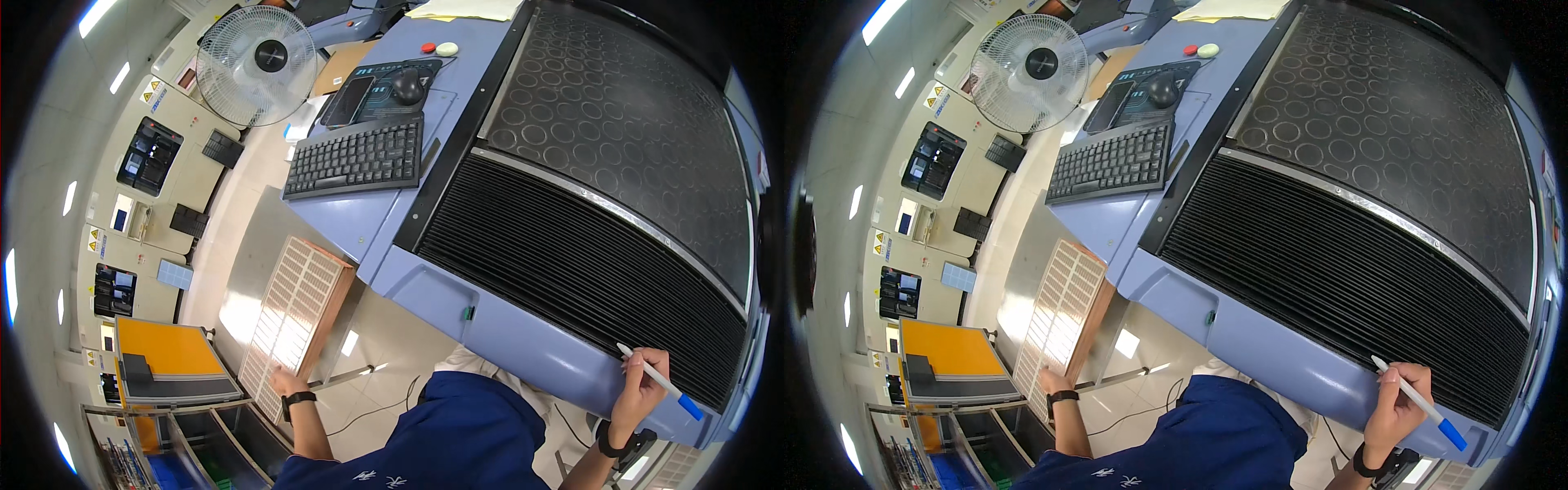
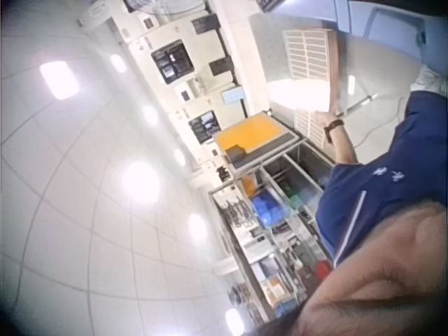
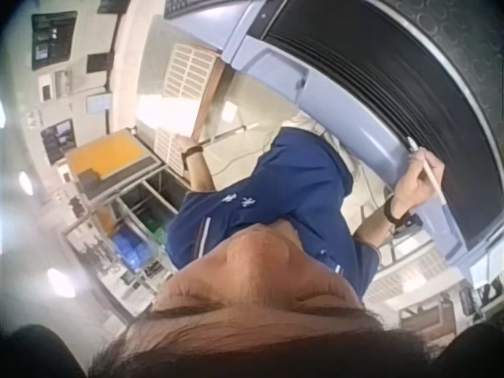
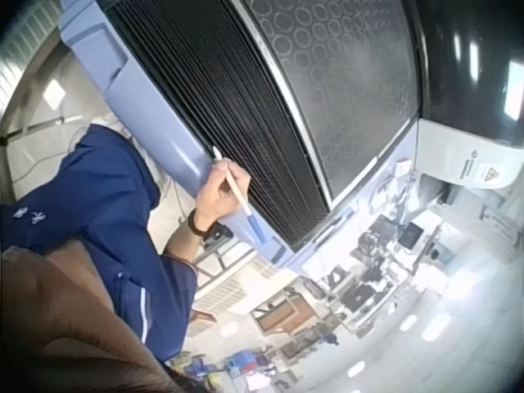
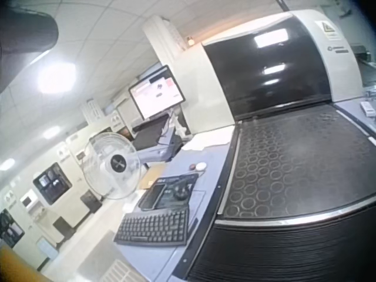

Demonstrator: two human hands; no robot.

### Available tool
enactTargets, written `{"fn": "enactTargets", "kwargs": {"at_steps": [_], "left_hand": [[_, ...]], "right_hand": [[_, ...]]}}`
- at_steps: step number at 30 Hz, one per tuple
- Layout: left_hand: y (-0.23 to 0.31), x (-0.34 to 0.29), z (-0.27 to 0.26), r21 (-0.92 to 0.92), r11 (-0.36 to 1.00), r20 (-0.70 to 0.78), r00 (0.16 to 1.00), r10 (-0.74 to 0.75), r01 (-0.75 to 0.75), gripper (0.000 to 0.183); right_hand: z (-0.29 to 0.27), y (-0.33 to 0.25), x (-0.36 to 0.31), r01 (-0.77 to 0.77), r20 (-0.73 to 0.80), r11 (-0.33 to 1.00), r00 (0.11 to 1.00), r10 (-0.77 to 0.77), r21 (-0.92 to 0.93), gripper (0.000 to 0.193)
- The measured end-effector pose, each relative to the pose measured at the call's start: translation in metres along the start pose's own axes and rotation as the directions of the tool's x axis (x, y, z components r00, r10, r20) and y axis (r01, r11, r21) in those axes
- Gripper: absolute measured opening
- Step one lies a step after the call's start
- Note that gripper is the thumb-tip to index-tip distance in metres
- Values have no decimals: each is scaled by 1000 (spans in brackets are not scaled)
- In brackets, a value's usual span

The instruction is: The operator is inspecting large sheets of circuit board panels, marking them with a pen, and reviewing production documentation.

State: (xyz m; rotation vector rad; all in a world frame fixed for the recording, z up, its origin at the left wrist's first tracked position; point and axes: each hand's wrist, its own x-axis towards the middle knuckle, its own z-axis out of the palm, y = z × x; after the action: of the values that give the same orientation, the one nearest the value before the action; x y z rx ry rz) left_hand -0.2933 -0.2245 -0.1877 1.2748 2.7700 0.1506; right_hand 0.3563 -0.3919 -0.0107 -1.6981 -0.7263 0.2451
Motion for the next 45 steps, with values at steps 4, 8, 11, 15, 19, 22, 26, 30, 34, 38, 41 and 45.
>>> {"fn": "enactTargets", "kwargs": {"at_steps": [4,8,11,15,19,22,26,30,34,38,41,45], "left_hand": [[60,-14,7,-231,861,-336,868,365,-452,56],[94,-10,9,160,819,-26,827,562,-552,54],[74,1,17,90,845,-51,845,533,-527,52],[78,1,20,73,838,-92,833,546,-541,51],[85,0,19,64,849,-48,848,528,-525,53],[85,2,20,70,852,-36,852,522,-519,55],[86,4,19,107,866,12,872,490,-488,58],[95,3,15,105,878,48,885,464,-466,60],[99,0,10,123,880,61,888,455,-459,59],[92,7,24,39,865,46,865,499,-501,68],[142,12,10,23,688,-126,681,722,-725,77],[231,53,-3,42,212,-140,204,969,-976,56]], "right_hand": [[3,1,0,33,26,999,999,-33,-10,9],[-1,0,1,27,12,1000,1000,-27,-3,10],[3,-2,1,29,8,1000,1000,-28,-9,10],[4,1,0,51,-9,998,999,-51,-34,11],[5,1,-1,49,-40,997,998,-52,-57,11],[5,2,-3,45,-38,999,998,-46,-21,10],[1,4,-2,12,-25,1000,1000,-11,17,9],[2,6,-1,44,-35,998,998,-42,39,8],[-6,13,-5,79,-90,993,993,-72,83,7],[-83,17,-36,236,-404,960,872,-277,-150,14],[-134,21,-53,138,-694,976,686,-217,-170,23],[-229,78,-86,14,-908,973,357,-220,-231,34]]}}
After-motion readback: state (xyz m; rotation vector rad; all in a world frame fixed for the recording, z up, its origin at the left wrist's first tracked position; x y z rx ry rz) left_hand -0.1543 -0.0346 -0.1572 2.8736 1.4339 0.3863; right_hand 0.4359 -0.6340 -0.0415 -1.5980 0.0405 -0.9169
